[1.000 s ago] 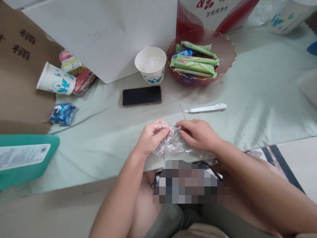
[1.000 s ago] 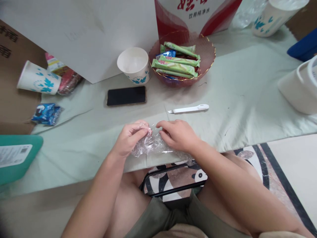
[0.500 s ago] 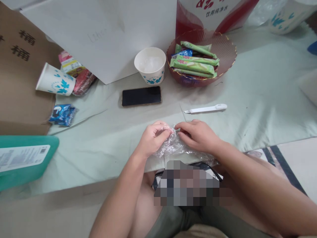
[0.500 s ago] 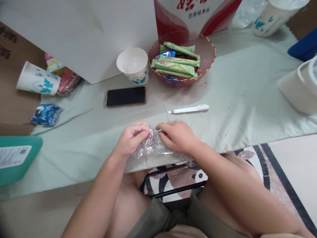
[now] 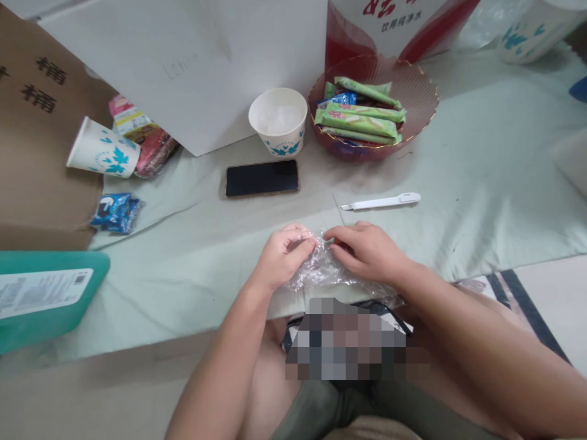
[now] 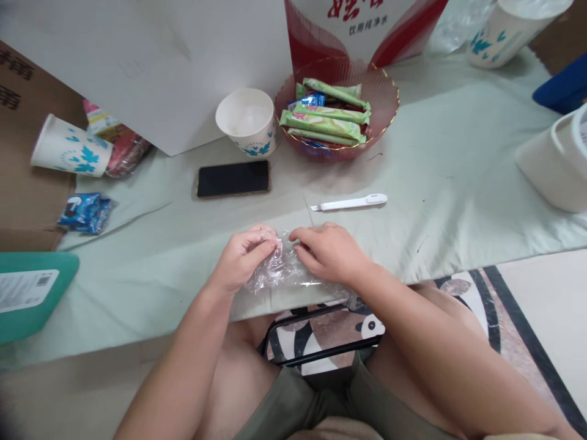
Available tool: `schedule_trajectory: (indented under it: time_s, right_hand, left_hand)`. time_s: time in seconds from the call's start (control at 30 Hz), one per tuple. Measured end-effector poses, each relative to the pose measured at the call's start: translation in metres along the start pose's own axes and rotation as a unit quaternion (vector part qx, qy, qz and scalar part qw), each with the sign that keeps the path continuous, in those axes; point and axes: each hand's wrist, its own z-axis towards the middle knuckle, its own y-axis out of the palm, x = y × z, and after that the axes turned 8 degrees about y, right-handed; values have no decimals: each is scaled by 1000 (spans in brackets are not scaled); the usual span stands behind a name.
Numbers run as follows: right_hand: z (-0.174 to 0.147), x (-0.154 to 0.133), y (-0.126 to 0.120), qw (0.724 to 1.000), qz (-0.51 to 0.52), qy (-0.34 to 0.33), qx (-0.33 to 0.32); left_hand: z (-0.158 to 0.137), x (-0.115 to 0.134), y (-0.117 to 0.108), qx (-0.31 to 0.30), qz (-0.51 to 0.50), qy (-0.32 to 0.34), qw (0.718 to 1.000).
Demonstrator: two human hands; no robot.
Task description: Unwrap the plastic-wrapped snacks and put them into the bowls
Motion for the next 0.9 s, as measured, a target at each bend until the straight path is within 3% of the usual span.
schedule_trajectory:
  time_s: [0.37, 0.6, 0.9]
  right_hand:
    - [1, 2, -1, 999, 17, 34, 15]
    - [2, -3, -4, 995, -13, 99, -1]
    - [2, -2, -5, 995, 63, 47, 66]
  left_hand:
    - [0, -4, -2, 49, -31, 8, 998]
    - [4, -6, -7, 152, -86, 10, 985]
    - [8, -8, -15, 187, -75, 24, 979]
